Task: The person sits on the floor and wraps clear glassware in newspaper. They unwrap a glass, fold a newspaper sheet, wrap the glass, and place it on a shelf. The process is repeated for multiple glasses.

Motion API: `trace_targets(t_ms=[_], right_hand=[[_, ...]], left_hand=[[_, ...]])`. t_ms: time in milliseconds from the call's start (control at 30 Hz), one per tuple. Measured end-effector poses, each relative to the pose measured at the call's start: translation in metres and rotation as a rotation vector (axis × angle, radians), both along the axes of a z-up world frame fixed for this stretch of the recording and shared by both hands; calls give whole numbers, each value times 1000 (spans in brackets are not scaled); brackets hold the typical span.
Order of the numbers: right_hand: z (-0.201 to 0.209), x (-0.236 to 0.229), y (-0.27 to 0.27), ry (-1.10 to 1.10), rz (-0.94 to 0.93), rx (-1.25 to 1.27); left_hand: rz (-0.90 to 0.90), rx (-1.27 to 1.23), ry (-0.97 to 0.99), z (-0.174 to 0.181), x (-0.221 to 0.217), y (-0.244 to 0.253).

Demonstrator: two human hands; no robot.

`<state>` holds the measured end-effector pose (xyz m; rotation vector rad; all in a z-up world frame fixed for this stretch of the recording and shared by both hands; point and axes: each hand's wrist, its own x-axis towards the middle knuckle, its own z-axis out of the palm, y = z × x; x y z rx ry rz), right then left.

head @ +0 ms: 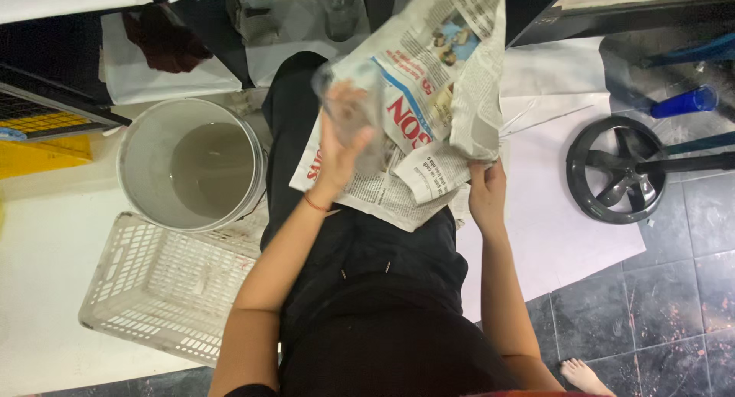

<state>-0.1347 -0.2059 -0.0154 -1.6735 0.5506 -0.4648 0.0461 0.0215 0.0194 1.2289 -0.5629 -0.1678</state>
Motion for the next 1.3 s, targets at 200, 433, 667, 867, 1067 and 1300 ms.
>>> trace_targets(t_ms=[200, 433, 667, 867, 1067, 1300], right_hand=[[17, -2, -4, 18, 45, 101], [11, 3, 2, 53, 44, 8], [1, 6, 9, 112, 97, 0], [-7, 5, 8, 121, 130, 15], [-13, 5, 12, 154, 187, 23], [-13, 2, 9, 149, 180, 10]], left_hand=[[180, 220, -207, 6, 86, 35], [240, 330, -481, -12, 155, 31], [191, 407, -523, -21, 173, 38], [332, 447, -486, -79, 214, 41], [362, 400, -325, -154, 269, 22], [524, 479, -318, -213, 309, 2]])
